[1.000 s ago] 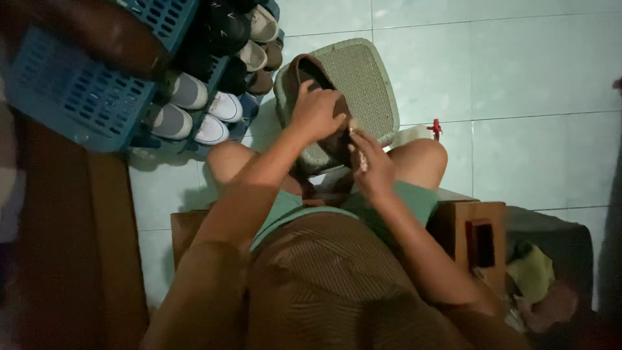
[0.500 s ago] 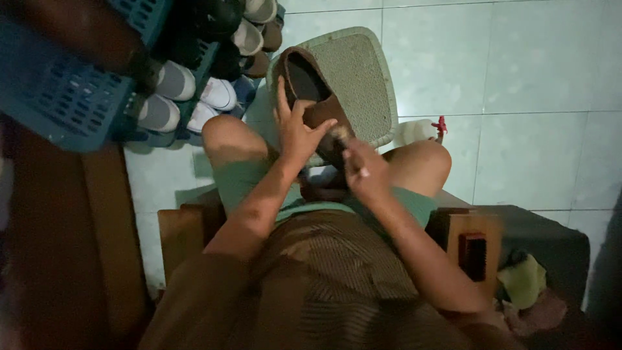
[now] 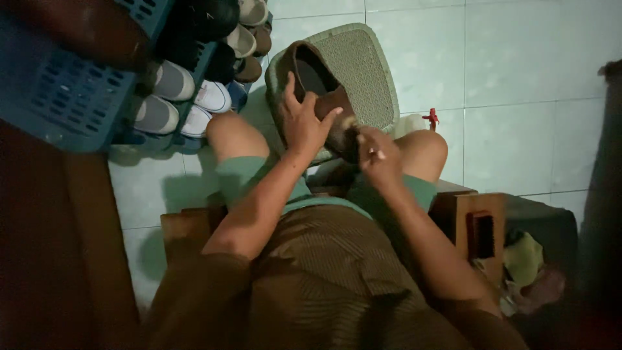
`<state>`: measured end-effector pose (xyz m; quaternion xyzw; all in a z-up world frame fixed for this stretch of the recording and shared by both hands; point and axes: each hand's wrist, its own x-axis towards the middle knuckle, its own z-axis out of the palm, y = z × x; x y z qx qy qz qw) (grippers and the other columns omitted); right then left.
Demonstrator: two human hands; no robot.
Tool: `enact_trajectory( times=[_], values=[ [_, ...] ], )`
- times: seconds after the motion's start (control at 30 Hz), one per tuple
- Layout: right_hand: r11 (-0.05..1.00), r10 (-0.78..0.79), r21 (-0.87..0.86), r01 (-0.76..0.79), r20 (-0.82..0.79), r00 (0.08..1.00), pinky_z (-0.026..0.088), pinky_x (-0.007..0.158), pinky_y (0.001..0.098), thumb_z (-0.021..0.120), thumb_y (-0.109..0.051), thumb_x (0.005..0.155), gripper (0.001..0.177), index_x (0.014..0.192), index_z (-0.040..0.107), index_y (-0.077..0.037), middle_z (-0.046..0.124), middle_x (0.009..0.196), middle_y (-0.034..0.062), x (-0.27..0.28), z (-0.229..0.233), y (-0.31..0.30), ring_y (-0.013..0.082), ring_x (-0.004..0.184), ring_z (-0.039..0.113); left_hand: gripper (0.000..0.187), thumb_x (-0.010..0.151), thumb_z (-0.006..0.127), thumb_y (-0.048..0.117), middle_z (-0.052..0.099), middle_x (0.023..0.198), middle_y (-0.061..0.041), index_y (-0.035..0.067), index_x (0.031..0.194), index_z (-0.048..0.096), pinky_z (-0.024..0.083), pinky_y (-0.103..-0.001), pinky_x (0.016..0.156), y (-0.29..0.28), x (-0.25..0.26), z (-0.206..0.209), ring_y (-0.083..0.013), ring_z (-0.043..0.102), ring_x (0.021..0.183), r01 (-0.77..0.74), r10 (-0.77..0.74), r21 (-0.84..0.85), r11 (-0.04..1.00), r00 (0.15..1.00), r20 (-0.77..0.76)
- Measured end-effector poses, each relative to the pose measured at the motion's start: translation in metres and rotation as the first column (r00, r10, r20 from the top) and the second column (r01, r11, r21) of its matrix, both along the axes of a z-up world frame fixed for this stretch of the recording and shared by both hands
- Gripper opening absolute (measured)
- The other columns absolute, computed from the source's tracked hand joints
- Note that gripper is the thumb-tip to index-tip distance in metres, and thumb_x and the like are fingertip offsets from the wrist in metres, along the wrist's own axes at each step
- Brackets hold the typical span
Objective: The person sits on the floor and scrubs a brown leather shoe with a brush, focusing on the sole and sides. The person places the shoe on a blue shoe rack and then picks up another brown shoe to continue scrubbing.
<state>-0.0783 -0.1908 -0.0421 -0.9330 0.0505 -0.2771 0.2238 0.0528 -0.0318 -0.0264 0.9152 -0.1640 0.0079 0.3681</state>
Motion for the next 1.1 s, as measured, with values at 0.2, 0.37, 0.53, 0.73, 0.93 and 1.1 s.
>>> enact_trajectory(
  times=[0.2, 0.37, 0.53, 0.73, 0.93, 1.1],
  values=[
    [0.999, 0.042, 0.022, -0.038, -0.196, 0.980, 0.059, 0.073, 0.0428, 0.067, -0.033, 0.100, 0.012, 0.103, 0.076, -0.024, 0.075, 0.090, 0.0020, -0.013, -0.049, 0.009, 0.0295, 0.083, 0.073, 0.052, 0.103, 0.071, 0.047, 0.013, 0.163, -0.027, 0.003, 0.129, 0.065, 0.050, -0.069, 0.105, 0.010, 0.000, 0.024, -0.0562, 0.044, 0.138, 0.068, -0.060, 0.066, 0.996, 0.992, -0.111],
    [0.995, -0.043, 0.071, 0.063, -0.255, 0.966, 0.059, 0.066, 0.0456, 0.062, -0.034, 0.107, 0.020, 0.104, 0.076, -0.020, 0.076, 0.090, 0.0108, 0.009, 0.034, 0.030, 0.0380, 0.085, 0.073, 0.045, 0.100, 0.072, 0.049, 0.024, 0.161, -0.021, 0.010, 0.122, 0.071, 0.049, -0.064, 0.106, 0.020, 0.010, 0.025, -0.0504, 0.053, 0.133, 0.074, -0.066, 0.091, 0.993, 0.994, -0.088],
    [0.993, 0.027, 0.121, -0.002, -0.207, 0.978, 0.059, 0.075, 0.0526, 0.068, -0.021, 0.105, 0.025, 0.100, 0.081, -0.001, 0.075, 0.095, 0.0288, 0.000, 0.000, -0.008, 0.0495, 0.095, 0.072, 0.041, 0.097, 0.077, 0.047, 0.026, 0.159, -0.022, 0.011, 0.116, 0.071, 0.051, -0.065, 0.104, 0.023, 0.015, 0.011, -0.0512, 0.053, 0.132, 0.085, -0.083, 0.035, 0.996, 0.995, -0.054],
    [0.978, 0.128, 0.180, -0.106, -0.116, 0.985, 0.056, 0.067, 0.0352, 0.076, -0.014, 0.094, 0.011, 0.098, 0.084, -0.008, 0.079, 0.088, 0.0163, 0.016, 0.040, 0.035, 0.0346, 0.082, 0.075, 0.037, 0.097, 0.078, 0.044, 0.026, 0.160, -0.023, 0.010, 0.112, 0.070, 0.050, -0.065, 0.105, 0.019, 0.017, -0.001, -0.0521, 0.050, 0.135, 0.078, -0.083, -0.078, 0.994, 0.994, -0.068],
    [0.973, 0.009, 0.232, -0.006, -0.013, 1.000, 0.057, 0.070, 0.0369, 0.063, -0.004, 0.108, 0.014, 0.112, 0.076, -0.005, 0.073, 0.106, 0.0165, 0.043, 0.072, 0.007, 0.0320, 0.085, 0.071, 0.036, 0.104, 0.068, 0.044, 0.023, 0.161, -0.026, 0.011, 0.119, 0.069, 0.045, -0.070, 0.106, 0.023, 0.017, -0.001, -0.0521, 0.051, 0.132, 0.124, -0.127, -0.053, 0.991, 0.991, -0.053],
    [0.950, -0.013, 0.301, 0.085, -0.233, 0.972, 0.052, 0.093, 0.0447, 0.072, -0.017, 0.108, 0.019, 0.118, 0.071, -0.001, 0.071, 0.107, 0.0266, 0.035, 0.033, 0.028, 0.0395, 0.096, 0.071, 0.028, 0.111, 0.055, 0.032, 0.019, 0.163, -0.026, 0.013, 0.126, 0.069, 0.042, -0.072, 0.108, 0.025, 0.018, -0.005, -0.0541, 0.050, 0.133, 0.153, -0.155, -0.035, 0.988, 0.987, -0.048]
  ],
)
